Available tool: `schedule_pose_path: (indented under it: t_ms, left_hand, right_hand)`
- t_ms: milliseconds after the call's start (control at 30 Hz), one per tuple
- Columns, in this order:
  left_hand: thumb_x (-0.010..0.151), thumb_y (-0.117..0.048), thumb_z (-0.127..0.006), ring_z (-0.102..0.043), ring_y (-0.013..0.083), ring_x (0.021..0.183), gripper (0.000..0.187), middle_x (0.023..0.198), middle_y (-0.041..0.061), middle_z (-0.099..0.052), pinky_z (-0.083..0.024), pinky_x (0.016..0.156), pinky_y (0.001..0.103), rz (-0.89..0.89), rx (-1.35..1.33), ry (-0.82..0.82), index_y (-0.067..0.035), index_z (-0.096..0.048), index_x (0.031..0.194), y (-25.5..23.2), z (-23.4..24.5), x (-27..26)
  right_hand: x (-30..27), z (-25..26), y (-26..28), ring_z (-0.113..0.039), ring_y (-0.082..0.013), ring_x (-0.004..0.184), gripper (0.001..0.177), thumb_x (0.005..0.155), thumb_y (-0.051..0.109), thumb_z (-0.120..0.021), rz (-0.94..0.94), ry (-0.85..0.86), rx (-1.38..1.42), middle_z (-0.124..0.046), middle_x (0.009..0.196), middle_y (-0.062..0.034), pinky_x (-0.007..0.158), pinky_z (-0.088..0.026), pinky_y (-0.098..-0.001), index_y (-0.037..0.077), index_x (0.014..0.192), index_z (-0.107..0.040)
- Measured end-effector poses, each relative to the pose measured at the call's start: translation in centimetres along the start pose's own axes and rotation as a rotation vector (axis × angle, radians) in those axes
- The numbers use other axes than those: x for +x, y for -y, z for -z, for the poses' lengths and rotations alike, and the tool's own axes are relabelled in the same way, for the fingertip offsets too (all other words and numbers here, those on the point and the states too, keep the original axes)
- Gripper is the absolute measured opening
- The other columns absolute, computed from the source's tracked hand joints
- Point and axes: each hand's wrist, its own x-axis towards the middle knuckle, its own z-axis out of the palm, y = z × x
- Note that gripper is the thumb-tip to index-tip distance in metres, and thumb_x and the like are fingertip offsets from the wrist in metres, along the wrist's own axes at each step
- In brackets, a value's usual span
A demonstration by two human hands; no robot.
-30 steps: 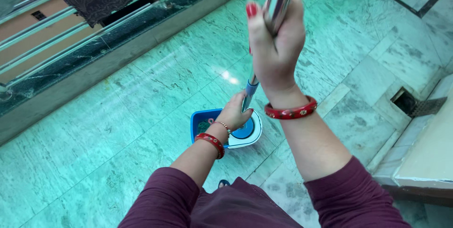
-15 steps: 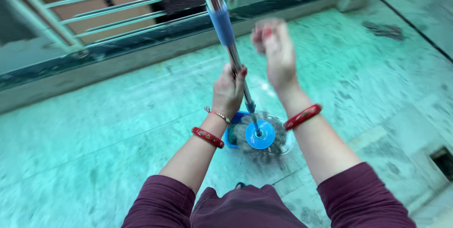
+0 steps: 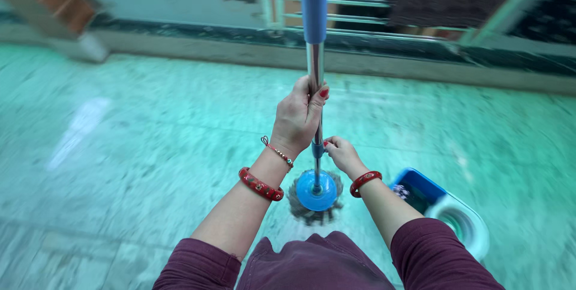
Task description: The person mops a marble floor using a string mop, repeatedly dipping the mop head into a blue bucket and spinning it to wring out excess water.
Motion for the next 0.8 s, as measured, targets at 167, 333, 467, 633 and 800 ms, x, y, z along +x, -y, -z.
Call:
schedule_pose_path:
  t_ms: [167, 333, 467, 633, 800]
  left_hand:
    - [0.105, -0.035, -0.053, -0.069, 0.0361, 0.073, 0.027, 0.08, 0.012, -0.068, -0.053, 0.063, 0.047, 0.089, 0.257, -0.093, -0.01, -0.056, 0.114, 5.1, 11.6, -1.3]
    - [0.106, -0.033, -0.056, -0.067, 0.0423, 0.075, 0.025, 0.077, 0.016, -0.067, -0.05, 0.065, 0.053, 0.256, 0.473, -0.134, -0.009, -0.051, 0.105, 12.1, 21.6, -3.3]
    - [0.101, -0.035, -0.057, -0.067, 0.0428, 0.076, 0.028, 0.077, 0.017, -0.068, -0.051, 0.067, 0.054, 0.422, 0.551, -0.275, -0.008, -0.051, 0.102, 17.1, 29.1, -3.5]
    - [0.099, -0.037, -0.057, -0.068, 0.0413, 0.078, 0.028, 0.077, 0.017, -0.069, -0.052, 0.07, 0.052, 0.644, 0.613, -0.319, -0.009, -0.054, 0.099, 22.6, 38.9, -2.1]
    - [0.1, -0.035, -0.056, -0.067, 0.0414, 0.079, 0.028, 0.077, 0.018, -0.067, -0.052, 0.07, 0.052, 0.787, 0.615, -0.468, -0.007, -0.053, 0.1, 25.3, 47.9, -3.7]
  right_hand:
    - [4.7, -9.1, 13.6, -0.063, -0.0164, 0.092, 0.028, 0.1, 0.022, -0.055, 0.246, 0.113, 0.272, -0.069, 0.102, -0.0084, 0.078, -0.052, -0.0345, 0.004, 0.115, -0.07]
    - [5.0, -14.4, 33.5, -0.066, -0.0185, 0.118, 0.043, 0.106, 0.041, -0.049, 0.654, 0.399, 0.66, -0.069, 0.125, -0.0074, 0.099, -0.053, -0.0372, 0.005, 0.128, -0.06]
    - [4.4, -20.3, 46.0, -0.064, -0.0209, 0.127, 0.053, 0.11, 0.049, -0.053, 0.881, 0.672, 0.867, -0.067, 0.135, -0.0106, 0.112, -0.053, -0.0393, 0.004, 0.138, -0.055]
    - [8.2, -28.6, 56.1, -0.069, -0.0195, 0.114, 0.043, 0.11, 0.031, -0.065, 1.003, 0.831, 0.7, -0.068, 0.129, -0.0101, 0.104, -0.057, -0.0363, 0.006, 0.142, -0.052]
    - [10.3, -38.7, 63.6, -0.072, -0.02, 0.104, 0.022, 0.11, 0.023, -0.068, 1.018, 1.051, 0.832, -0.07, 0.113, -0.0086, 0.089, -0.06, -0.0346, 0.005, 0.12, -0.06]
